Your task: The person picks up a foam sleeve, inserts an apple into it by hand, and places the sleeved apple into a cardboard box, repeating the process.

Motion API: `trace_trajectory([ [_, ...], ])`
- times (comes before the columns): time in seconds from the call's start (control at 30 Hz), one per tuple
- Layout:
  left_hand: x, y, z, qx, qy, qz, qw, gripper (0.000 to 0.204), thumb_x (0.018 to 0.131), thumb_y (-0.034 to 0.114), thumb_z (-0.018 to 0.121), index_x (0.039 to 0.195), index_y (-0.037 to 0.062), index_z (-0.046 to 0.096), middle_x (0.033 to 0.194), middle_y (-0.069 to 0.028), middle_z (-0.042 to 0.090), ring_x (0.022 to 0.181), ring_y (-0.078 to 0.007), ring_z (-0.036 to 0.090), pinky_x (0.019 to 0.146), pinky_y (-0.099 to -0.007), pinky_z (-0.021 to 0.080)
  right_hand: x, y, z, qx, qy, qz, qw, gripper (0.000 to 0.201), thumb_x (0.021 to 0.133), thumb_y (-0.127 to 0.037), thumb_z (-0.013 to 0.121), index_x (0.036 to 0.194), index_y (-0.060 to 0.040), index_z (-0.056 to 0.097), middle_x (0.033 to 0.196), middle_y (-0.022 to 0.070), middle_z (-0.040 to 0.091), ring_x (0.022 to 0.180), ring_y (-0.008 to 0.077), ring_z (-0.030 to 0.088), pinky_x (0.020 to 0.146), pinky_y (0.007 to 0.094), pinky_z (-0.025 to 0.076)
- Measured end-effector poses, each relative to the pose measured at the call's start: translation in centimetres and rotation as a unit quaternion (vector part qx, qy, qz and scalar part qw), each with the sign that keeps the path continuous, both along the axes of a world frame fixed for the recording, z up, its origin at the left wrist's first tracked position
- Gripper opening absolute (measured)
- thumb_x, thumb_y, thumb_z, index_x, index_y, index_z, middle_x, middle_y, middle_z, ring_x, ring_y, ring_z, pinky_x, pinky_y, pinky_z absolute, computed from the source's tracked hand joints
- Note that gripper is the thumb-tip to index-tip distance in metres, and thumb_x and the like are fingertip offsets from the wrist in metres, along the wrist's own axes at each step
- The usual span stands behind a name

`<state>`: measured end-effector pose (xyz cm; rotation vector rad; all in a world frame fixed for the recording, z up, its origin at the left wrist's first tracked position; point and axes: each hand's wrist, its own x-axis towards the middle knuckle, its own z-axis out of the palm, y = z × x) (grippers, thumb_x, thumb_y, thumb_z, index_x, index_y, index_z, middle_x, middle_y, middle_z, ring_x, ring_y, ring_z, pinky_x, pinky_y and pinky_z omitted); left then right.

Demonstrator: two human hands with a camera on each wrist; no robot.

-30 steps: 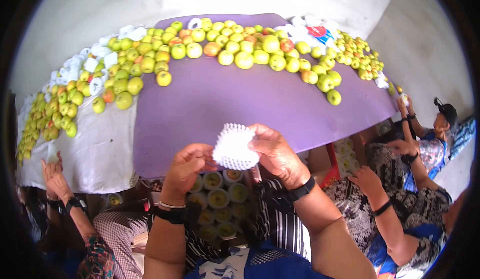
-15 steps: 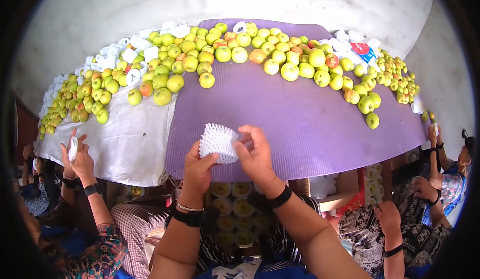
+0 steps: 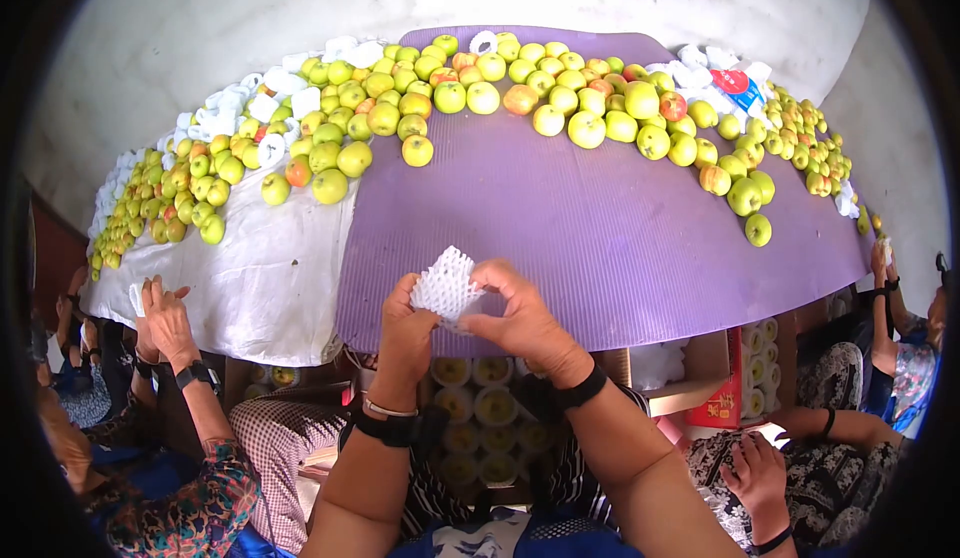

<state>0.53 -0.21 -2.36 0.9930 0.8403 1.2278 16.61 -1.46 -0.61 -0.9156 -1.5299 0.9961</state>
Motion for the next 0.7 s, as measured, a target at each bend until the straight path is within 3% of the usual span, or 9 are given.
trace_trajectory([
  [0.13, 0.4, -0.1, 0.4, 0.000, -0.022, -0.007, 1.000, 0.032, 0.071, -0.011, 0.043, 0.099, -0.0001, 0.053, 0.094, -0.0044, 0.060, 0.086, -0.0115, 0.058, 0.078, -0.0250, 0.045, -0.2, -0.1, 0.3, 0.042, -0.096, -0.061, 0.993, 0.023, 0.071, 0.000, 0.067, 0.089, -0.0053, 0.055, 0.087, 0.0022, 0.054, 0.084, 0.0124, 0.051, 0.077, 0.0281, 0.043],
  [0.2, 0.6, -0.3, 1.4, 0.009, -0.061, -0.047, 0.997, 0.022, 0.071, -0.009, 0.052, 0.092, 0.0005, 0.051, 0.086, -0.0017, 0.057, 0.080, -0.0083, 0.054, 0.072, -0.0213, 0.043, 0.0, 0.0, -0.3, -0.104, -0.043, -0.148, 0.983, 0.017, 0.072, 0.000, 0.065, 0.083, -0.0040, 0.053, 0.077, 0.0038, 0.053, 0.075, 0.0111, 0.052, 0.069, 0.0263, 0.044],
  [0.23, 0.8, -0.4, 1.6, 0.009, -0.062, -0.048, 0.997, 0.022, 0.071, -0.009, 0.052, 0.092, 0.0005, 0.051, 0.086, -0.0017, 0.057, 0.080, -0.0083, 0.054, 0.072, -0.0213, 0.043, 0.1, 0.1, -0.5, -0.104, -0.043, -0.148, 0.983, 0.017, 0.072, 0.000, 0.065, 0.083, -0.0040, 0.053, 0.077, 0.0038, 0.053, 0.075, 0.0111, 0.052, 0.069, 0.0263, 0.044],
  [0.33, 1.1, -0.7, 1.6, 0.034, 0.009, -0.027, 0.999, 0.018, 0.072, -0.004, 0.059, 0.086, 0.0018, 0.050, 0.079, -0.0010, 0.055, 0.072, -0.0069, 0.051, 0.063, -0.0215, 0.042, 0.2, 0.2, -0.4, -0.064, -0.063, -0.223, 0.971, 0.015, 0.073, 0.002, 0.062, 0.081, -0.0040, 0.051, 0.071, 0.0040, 0.052, 0.068, 0.0095, 0.051, 0.062, 0.0247, 0.044],
  [0.4, 0.8, -0.8, 1.3, 0.128, 0.260, 0.080, 0.954, 0.019, 0.071, 0.002, 0.066, 0.079, 0.0028, 0.048, 0.069, -0.0001, 0.050, 0.062, -0.0059, 0.043, 0.053, -0.0230, 0.037, 0.1, -0.1, 0.5, -0.032, -0.097, -0.281, 0.954, 0.016, 0.072, 0.005, 0.059, 0.082, -0.0043, 0.050, 0.073, 0.0051, 0.053, 0.067, 0.0099, 0.050, 0.061, 0.0255, 0.043],
  [0.53, 1.0, -1.2, 1.6, 0.224, 0.291, 0.156, 0.917, 0.022, 0.071, 0.005, 0.068, 0.075, 0.0034, 0.047, 0.063, -0.0002, 0.044, 0.057, -0.0068, 0.036, 0.047, -0.0244, 0.032, 1.0, 0.8, -0.7, 0.031, -0.078, -0.340, 0.937, 0.023, 0.069, 0.012, 0.052, 0.084, -0.0052, 0.050, 0.074, 0.0035, 0.051, 0.069, 0.0098, 0.049, 0.063, 0.0243, 0.044],
  [0.6, 0.9, -1.5, 2.1, 0.252, 0.291, -0.003, 0.923, 0.021, 0.075, 0.007, 0.067, 0.073, 0.0035, 0.046, 0.065, 0.0004, 0.045, 0.056, -0.0078, 0.036, 0.049, -0.0239, 0.032, 1.4, 1.2, -0.9, 0.057, 0.025, -0.324, 0.944, 0.032, 0.064, 0.018, 0.044, 0.085, -0.0053, 0.050, 0.077, 0.0016, 0.051, 0.073, 0.0103, 0.048, 0.068, 0.0232, 0.043],
  [0.63, 0.9, -1.5, 1.5, 0.252, 0.291, -0.003, 0.923, 0.021, 0.075, 0.007, 0.067, 0.073, 0.0035, 0.046, 0.065, 0.0004, 0.045, 0.056, -0.0078, 0.036, 0.049, -0.0239, 0.032, 1.6, 1.5, -1.2, 0.058, 0.025, -0.324, 0.944, 0.032, 0.064, 0.018, 0.044, 0.085, -0.0053, 0.050, 0.077, 0.0016, 0.051, 0.073, 0.0103, 0.048, 0.068, 0.0232, 0.043],
  [0.7, 1.1, -1.2, 0.0, 0.113, 0.145, -0.038, 0.982, 0.024, 0.084, 0.023, 0.061, 0.073, 0.0057, 0.049, 0.067, -0.0018, 0.052, 0.059, -0.0083, 0.049, 0.052, -0.0222, 0.041, 2.1, 1.9, -1.8, 0.021, 0.137, -0.295, 0.945, 0.032, 0.066, 0.019, 0.051, 0.085, -0.0057, 0.049, 0.078, -0.0010, 0.046, 0.076, 0.0070, 0.044, 0.069, 0.0212, 0.040],
])
